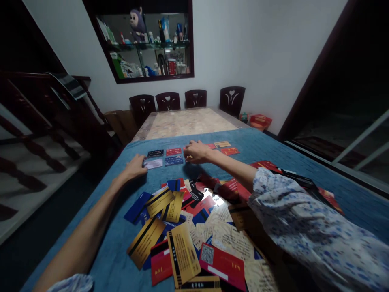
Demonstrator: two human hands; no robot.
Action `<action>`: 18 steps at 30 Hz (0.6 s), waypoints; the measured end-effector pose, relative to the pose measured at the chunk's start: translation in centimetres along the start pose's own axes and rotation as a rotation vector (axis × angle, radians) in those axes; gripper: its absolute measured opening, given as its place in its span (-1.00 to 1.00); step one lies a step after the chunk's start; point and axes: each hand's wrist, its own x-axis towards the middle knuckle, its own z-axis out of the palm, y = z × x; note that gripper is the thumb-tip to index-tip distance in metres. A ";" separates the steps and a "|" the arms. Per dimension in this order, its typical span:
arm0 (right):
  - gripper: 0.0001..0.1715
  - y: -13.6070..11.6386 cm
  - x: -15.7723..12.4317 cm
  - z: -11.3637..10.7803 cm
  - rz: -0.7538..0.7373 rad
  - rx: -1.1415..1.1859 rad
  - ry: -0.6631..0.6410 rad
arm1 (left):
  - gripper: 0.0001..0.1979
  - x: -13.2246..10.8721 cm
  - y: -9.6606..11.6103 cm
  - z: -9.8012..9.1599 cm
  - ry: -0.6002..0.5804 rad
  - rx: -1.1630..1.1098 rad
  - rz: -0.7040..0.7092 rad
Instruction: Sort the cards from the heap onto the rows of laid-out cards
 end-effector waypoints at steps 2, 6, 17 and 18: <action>-0.72 0.1 -0.9 0.0 0.011 0.016 0.007 | -0.53 -0.3 1.2 -0.3 -0.014 0.076 0.004; -0.74 -0.4 -2.3 0.2 0.015 0.046 0.026 | -0.56 -1.1 3.9 -0.7 -0.045 0.139 0.034; -0.72 -3.1 -3.0 0.8 -0.123 0.155 0.057 | -0.69 -4.6 9.0 -1.3 -0.204 0.171 0.139; -0.72 -3.5 -2.9 0.9 -0.146 0.164 0.060 | -0.70 -5.0 9.4 -1.7 -0.246 0.187 0.142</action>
